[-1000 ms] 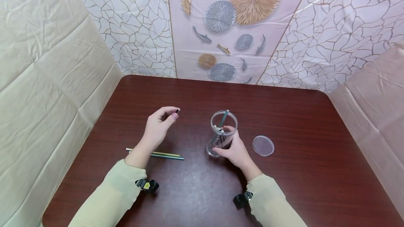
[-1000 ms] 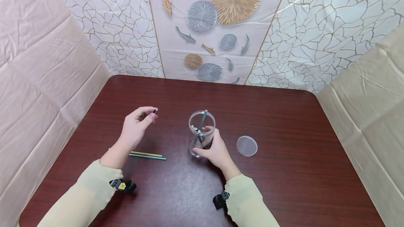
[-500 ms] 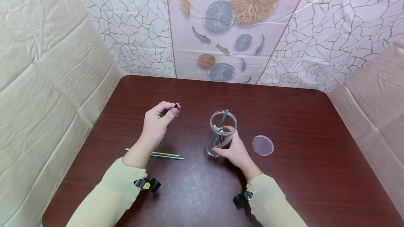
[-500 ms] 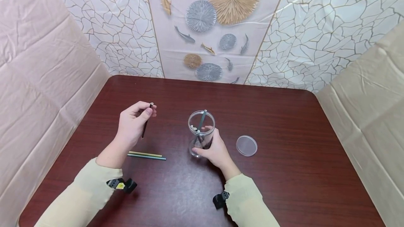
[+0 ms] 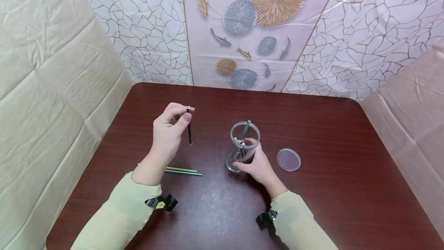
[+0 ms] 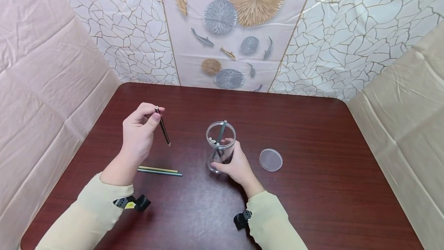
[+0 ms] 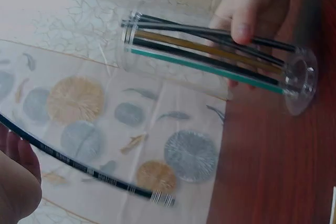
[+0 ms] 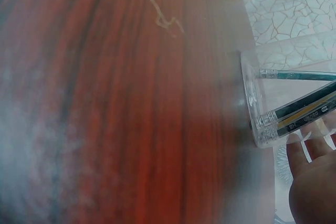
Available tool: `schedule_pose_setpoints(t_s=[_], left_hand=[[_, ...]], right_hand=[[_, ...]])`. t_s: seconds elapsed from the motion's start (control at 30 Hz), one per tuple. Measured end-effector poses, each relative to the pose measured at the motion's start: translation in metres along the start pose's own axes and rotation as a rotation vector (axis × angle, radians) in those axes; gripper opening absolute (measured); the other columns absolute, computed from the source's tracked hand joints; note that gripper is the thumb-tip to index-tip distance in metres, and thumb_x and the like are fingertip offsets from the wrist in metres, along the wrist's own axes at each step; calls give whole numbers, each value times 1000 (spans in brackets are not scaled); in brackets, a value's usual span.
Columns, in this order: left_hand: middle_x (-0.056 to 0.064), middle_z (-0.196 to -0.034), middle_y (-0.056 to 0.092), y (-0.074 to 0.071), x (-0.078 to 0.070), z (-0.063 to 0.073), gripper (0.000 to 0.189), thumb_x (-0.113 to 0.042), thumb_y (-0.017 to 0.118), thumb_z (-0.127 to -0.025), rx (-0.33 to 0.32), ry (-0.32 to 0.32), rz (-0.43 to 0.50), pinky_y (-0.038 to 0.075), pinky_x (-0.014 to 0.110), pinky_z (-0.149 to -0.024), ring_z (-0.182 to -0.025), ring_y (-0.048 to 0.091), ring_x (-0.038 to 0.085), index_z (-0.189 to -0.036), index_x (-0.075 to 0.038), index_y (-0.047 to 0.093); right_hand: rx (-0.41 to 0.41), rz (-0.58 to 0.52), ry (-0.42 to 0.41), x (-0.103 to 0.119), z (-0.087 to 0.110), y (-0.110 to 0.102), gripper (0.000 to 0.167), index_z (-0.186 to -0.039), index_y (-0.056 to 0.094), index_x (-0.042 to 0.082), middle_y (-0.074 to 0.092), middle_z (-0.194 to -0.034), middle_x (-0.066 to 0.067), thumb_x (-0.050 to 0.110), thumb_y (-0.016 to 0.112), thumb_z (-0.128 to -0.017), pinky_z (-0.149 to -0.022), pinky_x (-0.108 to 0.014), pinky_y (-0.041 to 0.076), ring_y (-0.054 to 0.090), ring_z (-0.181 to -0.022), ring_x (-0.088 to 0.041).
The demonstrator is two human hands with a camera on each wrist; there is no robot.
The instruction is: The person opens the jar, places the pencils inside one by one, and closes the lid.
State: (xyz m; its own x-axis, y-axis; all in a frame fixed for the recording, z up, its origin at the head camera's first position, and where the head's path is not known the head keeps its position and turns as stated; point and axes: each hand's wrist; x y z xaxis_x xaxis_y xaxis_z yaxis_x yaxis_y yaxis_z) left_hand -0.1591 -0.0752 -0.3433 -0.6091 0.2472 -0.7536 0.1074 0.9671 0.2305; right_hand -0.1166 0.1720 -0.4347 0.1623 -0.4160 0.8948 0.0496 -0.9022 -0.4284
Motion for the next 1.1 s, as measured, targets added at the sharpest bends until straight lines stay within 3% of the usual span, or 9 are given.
schedule_pose_setpoints(t_s=[0.23, 0.4, 0.57, 0.83, 1.1], left_hand=[[-5, -89, 66, 5, -8, -3, 7, -31, 72, -79, -55, 31, 19, 43, 18, -67, -78, 58, 9, -86, -29, 70], [-3, -87, 66, 6, -13, -2, 12, -28, 74, -78, -104, -2, 59, 48, 20, -65, -75, 59, 10, -88, -23, 69], [1, -84, 64, 6, -15, -2, 17, -26, 74, -79, -146, 9, 93, 52, 25, -62, -73, 59, 12, -92, -17, 67], [3, -86, 63, 8, -17, -3, 16, -22, 72, -80, -174, 3, 173, 53, 26, -61, -71, 60, 13, -90, -13, 64], [6, -81, 62, 8, -20, -5, 12, -15, 69, -84, -177, -17, 262, 53, 28, -61, -63, 62, 14, -91, -7, 62]], right_hand=[[3, 8, -6, -2, 0, 0, 80, -130, 34, -2, 51, -129, -19, 8, 83, -68, -101, -45, 33, 49, -117, -30], [4, -4, -9, -3, 0, 1, 80, -131, 34, -2, 51, -129, -20, 8, 83, -68, -100, -45, 33, 50, -116, -30], [2, -14, -17, -3, 0, 1, 80, -130, 34, -2, 51, -128, -20, 7, 83, -68, -100, -45, 33, 50, -115, -29], [-1, -12, -22, -4, 0, 1, 80, -131, 33, -3, 51, -128, -20, 7, 82, -68, -100, -44, 33, 50, -115, -29], [-4, -19, -13, -41, -8, 5, 86, -134, 32, 4, 51, -131, -14, 12, 85, -67, -101, -44, 32, 49, -118, -24]])
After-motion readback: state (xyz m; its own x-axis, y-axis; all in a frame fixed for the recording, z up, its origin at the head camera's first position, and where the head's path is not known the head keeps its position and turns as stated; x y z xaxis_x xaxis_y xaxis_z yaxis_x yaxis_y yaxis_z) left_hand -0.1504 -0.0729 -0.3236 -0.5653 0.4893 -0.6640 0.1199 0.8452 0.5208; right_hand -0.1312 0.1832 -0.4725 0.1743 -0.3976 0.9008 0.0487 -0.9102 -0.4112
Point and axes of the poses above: each hand's wrist, its own z-axis away from the middle knuckle, its own y-axis out of the palm, x = y × z
